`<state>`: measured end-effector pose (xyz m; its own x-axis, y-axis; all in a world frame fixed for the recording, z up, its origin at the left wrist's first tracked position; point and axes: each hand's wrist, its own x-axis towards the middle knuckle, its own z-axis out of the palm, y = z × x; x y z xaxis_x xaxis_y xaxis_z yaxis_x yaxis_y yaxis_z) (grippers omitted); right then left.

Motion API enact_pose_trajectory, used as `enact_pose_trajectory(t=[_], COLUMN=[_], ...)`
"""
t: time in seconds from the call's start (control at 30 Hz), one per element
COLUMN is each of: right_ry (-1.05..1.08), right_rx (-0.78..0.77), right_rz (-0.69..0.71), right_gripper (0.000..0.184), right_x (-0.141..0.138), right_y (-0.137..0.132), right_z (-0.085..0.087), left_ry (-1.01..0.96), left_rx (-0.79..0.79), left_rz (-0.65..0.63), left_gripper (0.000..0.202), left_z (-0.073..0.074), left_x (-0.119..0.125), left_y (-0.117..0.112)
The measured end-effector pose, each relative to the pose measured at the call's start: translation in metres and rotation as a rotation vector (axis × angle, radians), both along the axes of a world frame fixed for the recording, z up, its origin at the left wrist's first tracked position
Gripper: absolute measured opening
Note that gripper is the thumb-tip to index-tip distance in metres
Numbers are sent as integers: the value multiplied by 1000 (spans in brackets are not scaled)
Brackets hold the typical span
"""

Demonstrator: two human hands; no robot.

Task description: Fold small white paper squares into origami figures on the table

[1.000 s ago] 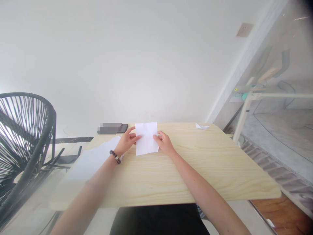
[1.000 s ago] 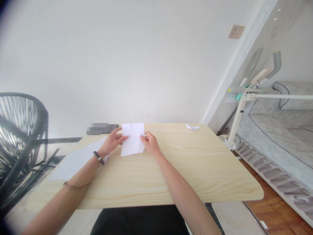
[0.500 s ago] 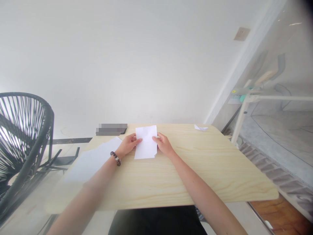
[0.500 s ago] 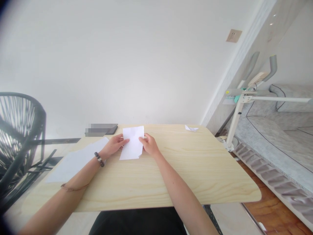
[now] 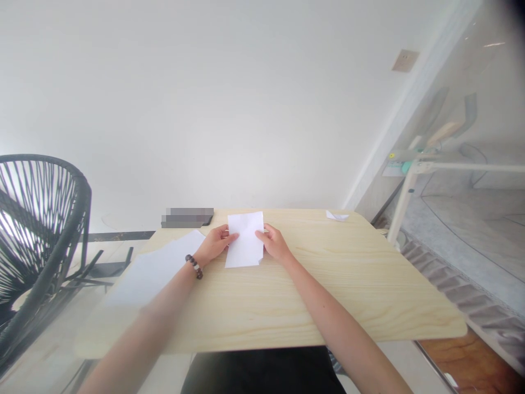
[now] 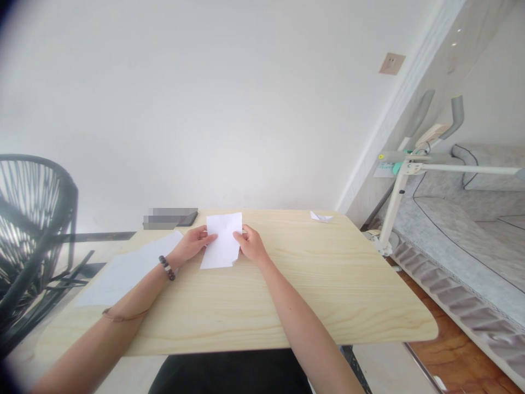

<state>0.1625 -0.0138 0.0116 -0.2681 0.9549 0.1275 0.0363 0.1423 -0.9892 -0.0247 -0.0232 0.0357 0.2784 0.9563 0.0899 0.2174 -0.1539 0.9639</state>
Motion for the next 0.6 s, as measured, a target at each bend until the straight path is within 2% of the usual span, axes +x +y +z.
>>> enact_pose_trajectory(t=[0.33, 0.6], right_ry=[12, -2], right_rx=[28, 24], right_rz=[17, 7], right_gripper=[28, 29], right_x=[1, 1], right_y=[0, 3], right_z=[-1, -4], left_ry=[15, 26], left_rx=[5, 4], left_rz=[-33, -24], left_gripper=[38, 42], left_z=[0, -2], left_x=[-1, -1], left_y=[0, 2])
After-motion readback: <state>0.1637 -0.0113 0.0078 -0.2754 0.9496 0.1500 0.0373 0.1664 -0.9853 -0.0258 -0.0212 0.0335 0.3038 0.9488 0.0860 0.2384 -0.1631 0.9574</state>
